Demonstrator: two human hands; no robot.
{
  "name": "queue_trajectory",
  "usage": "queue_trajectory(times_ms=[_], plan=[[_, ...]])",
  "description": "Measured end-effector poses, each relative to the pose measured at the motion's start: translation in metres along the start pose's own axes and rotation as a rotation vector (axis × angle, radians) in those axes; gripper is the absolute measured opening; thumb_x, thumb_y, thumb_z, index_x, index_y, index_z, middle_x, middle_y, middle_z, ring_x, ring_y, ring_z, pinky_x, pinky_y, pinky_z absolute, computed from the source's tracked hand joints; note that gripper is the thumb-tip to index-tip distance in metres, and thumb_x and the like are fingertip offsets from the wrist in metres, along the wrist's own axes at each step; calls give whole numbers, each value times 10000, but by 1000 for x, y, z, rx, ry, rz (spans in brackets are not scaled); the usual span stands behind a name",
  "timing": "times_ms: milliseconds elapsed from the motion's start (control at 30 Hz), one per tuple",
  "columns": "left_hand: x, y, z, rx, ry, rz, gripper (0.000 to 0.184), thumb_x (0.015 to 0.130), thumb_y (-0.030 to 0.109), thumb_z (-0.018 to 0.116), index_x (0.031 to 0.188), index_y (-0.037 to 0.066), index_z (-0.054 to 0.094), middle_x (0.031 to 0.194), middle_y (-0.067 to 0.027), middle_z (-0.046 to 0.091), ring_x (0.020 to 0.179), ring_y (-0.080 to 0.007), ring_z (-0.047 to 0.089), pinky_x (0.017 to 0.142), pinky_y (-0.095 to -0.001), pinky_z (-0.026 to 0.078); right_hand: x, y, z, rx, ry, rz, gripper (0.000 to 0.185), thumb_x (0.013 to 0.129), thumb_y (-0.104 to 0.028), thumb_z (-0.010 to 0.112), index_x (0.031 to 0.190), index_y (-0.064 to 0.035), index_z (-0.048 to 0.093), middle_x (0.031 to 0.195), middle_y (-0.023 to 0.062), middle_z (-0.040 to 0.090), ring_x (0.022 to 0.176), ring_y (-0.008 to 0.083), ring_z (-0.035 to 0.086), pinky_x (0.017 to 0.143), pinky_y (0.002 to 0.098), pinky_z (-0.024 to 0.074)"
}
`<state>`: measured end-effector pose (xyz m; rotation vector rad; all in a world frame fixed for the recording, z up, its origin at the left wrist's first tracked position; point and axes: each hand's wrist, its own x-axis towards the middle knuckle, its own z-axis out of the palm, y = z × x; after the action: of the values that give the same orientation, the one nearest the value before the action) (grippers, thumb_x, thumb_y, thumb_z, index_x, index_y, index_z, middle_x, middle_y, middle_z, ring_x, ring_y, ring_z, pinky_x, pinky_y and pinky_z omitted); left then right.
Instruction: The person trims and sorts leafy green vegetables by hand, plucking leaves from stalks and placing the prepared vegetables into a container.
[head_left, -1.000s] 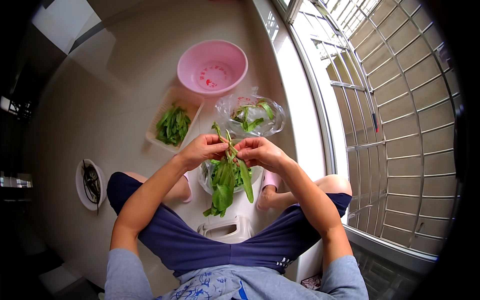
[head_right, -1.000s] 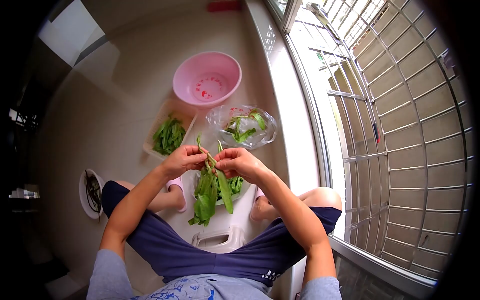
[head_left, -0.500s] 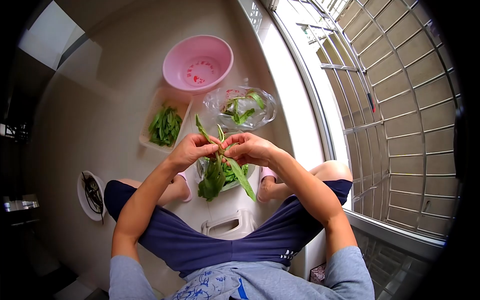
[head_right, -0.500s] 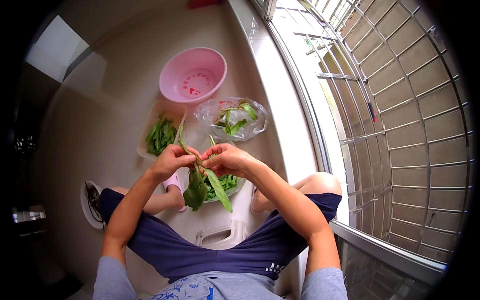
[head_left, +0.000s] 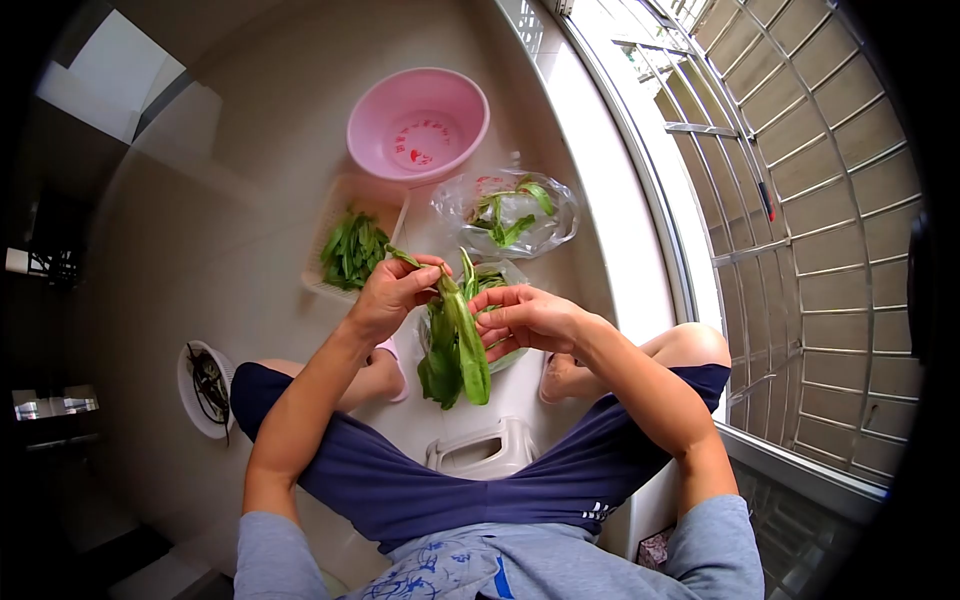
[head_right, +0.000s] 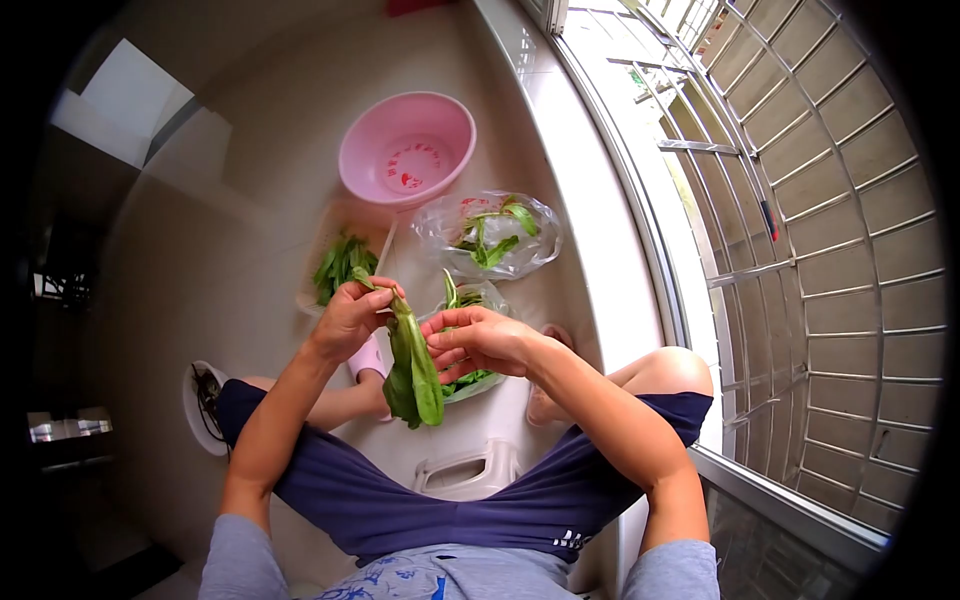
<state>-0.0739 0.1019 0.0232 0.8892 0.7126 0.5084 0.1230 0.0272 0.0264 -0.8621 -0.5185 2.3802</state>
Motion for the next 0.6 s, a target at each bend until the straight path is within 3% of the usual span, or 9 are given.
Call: queue_trajectory(times_ms=[267, 467, 567, 600], plan=[[3, 0, 0, 5, 103, 41, 152, 789, 129, 504, 897, 24, 527, 824, -46, 557, 729, -123, 538, 656, -273, 451, 2, 6, -1, -188, 207, -54, 128, 746, -147, 566, 829, -49, 560, 740, -5, 545, 651, 59, 509, 601, 193, 436], [1, 2, -1, -1, 120, 38, 146, 788, 124, 508, 893, 26, 528, 804, -44, 561, 722, -121, 542, 656, -264, 455, 8, 3, -5, -319, 203, -90, 77, 730, -138, 571, 740, -62, 566, 673, -26, 520, 593, 49, 458, 540, 177, 373], [0, 0, -1, -40, 166, 42, 138, 788, 121, 508, 890, 31, 524, 802, -46, 563, 720, -123, 545, 652, -258, 457, 13, 6, -9, -275, 364, -124, 71, 730, -138, 550, 715, -69, 559, 672, -31, 514, 558, 42, 428, 519, 167, 339], [0, -1, -1, -69, 202, 42, 134, 787, 121, 509, 888, 34, 522, 802, -48, 565, 718, -125, 546, 648, -254, 458, 16, 7, -13, -195, 378, -157, 63, 741, -121, 517, 728, -68, 550, 677, -21, 518, 554, 53, 450, 536, 185, 375]])
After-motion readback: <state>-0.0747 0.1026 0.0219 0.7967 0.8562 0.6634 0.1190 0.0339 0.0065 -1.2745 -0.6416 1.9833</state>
